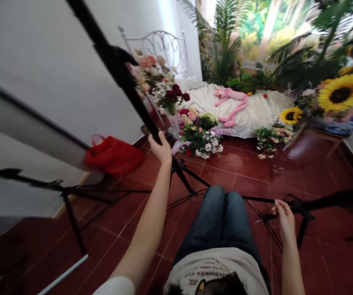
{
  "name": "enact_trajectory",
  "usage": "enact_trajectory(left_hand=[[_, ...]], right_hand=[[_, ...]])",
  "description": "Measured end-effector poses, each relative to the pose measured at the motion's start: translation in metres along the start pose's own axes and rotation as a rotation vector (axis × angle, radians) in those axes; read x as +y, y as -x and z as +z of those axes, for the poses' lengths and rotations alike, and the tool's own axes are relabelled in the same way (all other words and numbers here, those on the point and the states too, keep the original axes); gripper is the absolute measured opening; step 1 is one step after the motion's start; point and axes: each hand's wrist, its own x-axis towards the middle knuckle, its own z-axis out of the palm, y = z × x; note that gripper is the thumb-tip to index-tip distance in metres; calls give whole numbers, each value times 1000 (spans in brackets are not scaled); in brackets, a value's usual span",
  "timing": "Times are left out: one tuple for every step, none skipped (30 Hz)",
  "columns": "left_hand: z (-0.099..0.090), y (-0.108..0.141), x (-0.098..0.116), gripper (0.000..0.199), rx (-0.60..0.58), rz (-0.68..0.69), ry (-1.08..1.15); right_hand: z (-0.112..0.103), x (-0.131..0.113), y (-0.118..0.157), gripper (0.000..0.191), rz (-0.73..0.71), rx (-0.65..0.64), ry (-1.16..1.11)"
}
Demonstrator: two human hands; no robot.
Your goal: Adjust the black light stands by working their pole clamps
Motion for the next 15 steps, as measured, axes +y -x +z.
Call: enact_trajectory(left_hand=[[-2,12,3,33,44,-32,-30],[-3,26,6,37,74,-43,-61],[-3,41,9,42,94,-46,-84],[-1,58,11,47,102,-51,-95],[3,76,12,50,100,-64,-89],[10,94,15,51,70,-84,-69],[20,114,18,51,4,-100,-40],[33,135,23,50,-91,-107,-7],[49,158,31,47,-204,-102,25],[64,182,43,43,-325,-82,58],[80,208,57,38,-447,-45,97],[94,236,75,33,-561,10,141],[106,263,95,29,-688,87,206],[115,290,117,28,-814,193,282],[122,316,141,29,-944,324,362]], right_hand=[[-8,-1,0,28,-16,51,-20],[-16,-2,0,26,-25,97,-37],[-24,-2,1,25,-28,141,-54],[-32,-3,2,26,-25,178,-71],[-40,-3,4,26,-18,206,-92],[-48,-4,5,27,-10,227,-115],[-55,-6,7,28,1,237,-140],[-63,-8,8,30,9,246,-165],[-71,-10,8,32,14,258,-189],[-78,-13,8,34,15,271,-214],[-86,-17,7,37,10,288,-240],[-93,-21,6,38,0,305,-266],[-100,-25,5,39,-14,322,-291],[-107,-29,4,40,-27,336,-312],[-113,-33,4,39,-35,345,-325]])
